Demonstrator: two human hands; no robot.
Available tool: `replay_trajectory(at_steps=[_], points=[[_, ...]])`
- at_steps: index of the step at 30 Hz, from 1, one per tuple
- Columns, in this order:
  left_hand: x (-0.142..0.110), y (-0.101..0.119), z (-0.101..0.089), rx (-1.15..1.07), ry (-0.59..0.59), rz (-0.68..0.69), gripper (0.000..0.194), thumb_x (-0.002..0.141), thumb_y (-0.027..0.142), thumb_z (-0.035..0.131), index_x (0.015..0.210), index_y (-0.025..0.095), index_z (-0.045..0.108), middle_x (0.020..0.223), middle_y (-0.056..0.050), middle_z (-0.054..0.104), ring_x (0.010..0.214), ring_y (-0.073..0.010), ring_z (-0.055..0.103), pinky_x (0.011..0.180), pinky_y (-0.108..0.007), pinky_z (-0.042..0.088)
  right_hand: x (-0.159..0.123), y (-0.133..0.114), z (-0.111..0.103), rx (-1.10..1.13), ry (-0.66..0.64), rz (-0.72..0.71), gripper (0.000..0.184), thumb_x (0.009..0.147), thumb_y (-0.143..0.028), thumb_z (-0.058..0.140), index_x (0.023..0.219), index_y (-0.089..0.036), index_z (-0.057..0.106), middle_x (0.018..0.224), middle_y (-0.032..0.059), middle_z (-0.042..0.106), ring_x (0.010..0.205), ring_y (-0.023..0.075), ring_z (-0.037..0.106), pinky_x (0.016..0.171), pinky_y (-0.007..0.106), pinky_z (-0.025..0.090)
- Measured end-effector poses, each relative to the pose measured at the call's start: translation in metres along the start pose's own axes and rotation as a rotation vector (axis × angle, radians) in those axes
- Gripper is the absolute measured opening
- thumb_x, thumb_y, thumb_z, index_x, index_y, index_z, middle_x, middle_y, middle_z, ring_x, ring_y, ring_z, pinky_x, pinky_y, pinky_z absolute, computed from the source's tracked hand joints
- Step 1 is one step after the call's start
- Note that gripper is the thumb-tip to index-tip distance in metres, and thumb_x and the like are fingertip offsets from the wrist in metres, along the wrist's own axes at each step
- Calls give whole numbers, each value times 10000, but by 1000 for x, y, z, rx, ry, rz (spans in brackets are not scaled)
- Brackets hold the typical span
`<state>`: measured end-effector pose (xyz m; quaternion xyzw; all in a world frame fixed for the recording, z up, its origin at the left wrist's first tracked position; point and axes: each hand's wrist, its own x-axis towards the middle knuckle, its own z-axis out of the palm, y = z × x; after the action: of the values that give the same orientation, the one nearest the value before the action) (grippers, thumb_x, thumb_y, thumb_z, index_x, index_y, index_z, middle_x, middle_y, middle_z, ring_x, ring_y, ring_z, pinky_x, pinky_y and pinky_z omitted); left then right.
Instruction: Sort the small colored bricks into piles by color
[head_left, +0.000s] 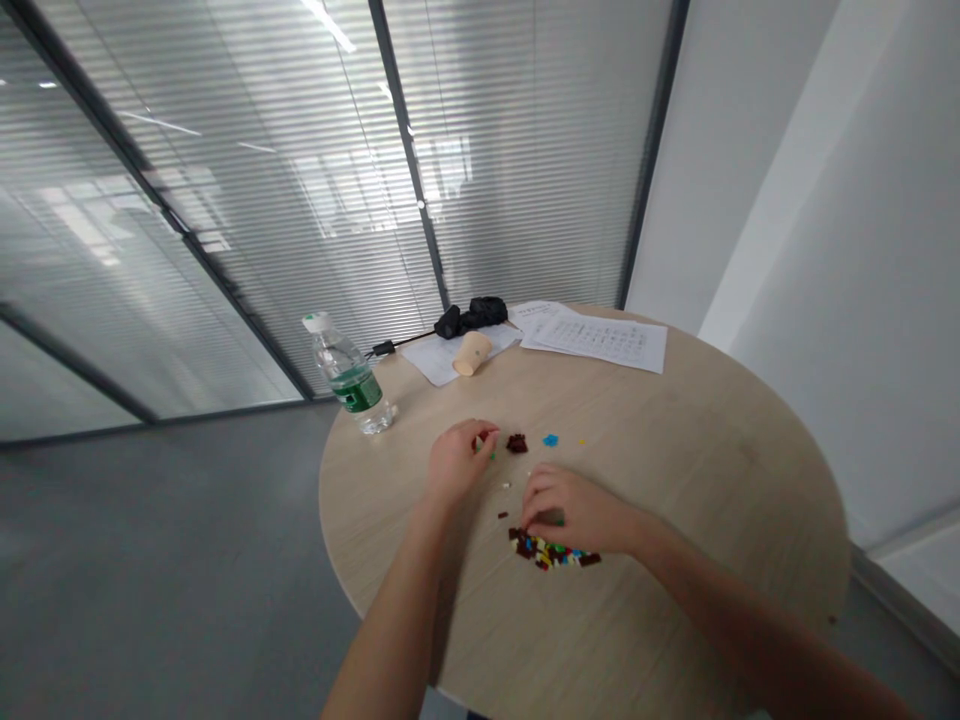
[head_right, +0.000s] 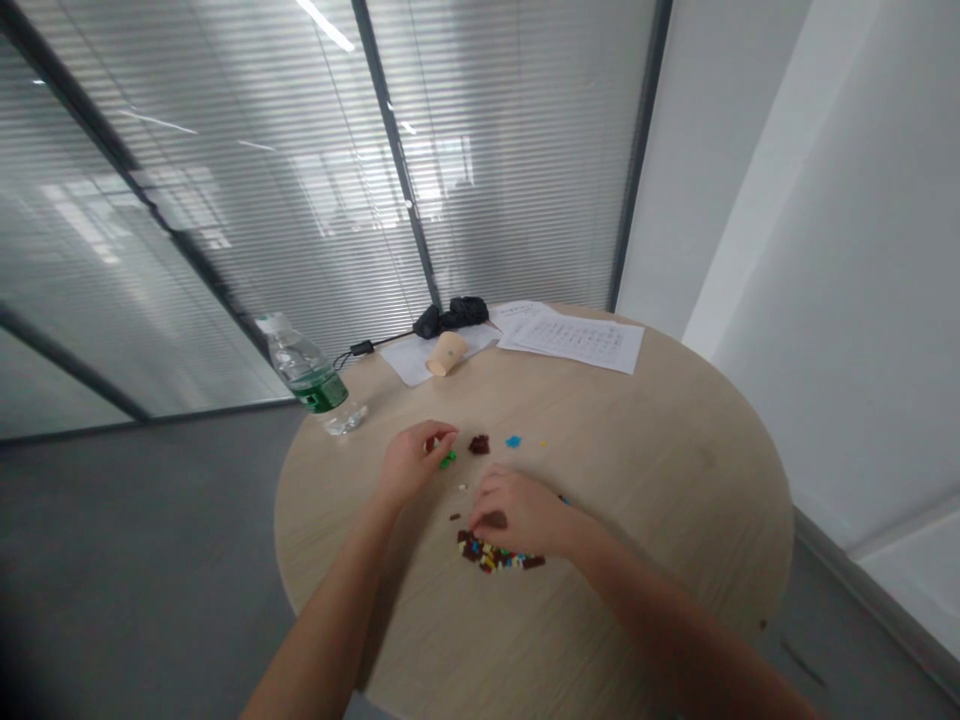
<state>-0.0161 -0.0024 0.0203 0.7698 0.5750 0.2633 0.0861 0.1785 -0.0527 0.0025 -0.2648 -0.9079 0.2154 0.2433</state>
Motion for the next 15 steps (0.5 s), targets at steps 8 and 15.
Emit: replay_trajectory(at_steps=[8, 15], points=[[-1, 1, 6, 8, -36, 61, 275, 899, 339, 474, 927, 202, 711, 926, -37, 721, 834, -177, 640, 755, -269, 465, -3, 7, 0, -47, -12, 14, 115, 760, -118, 634, 726, -185, 720, 769, 39, 677, 825, 171, 580, 832, 314, 459], [0, 0, 8, 25, -55, 74, 270, 899, 333, 475, 936, 206, 711, 949, -38, 723, 861, -179, 639, 757, -263, 456, -5, 11, 0, -23, -16, 38, 100, 718, -83, 666, 739, -173, 706, 773, 40, 661, 845, 178, 569, 821, 305, 445]])
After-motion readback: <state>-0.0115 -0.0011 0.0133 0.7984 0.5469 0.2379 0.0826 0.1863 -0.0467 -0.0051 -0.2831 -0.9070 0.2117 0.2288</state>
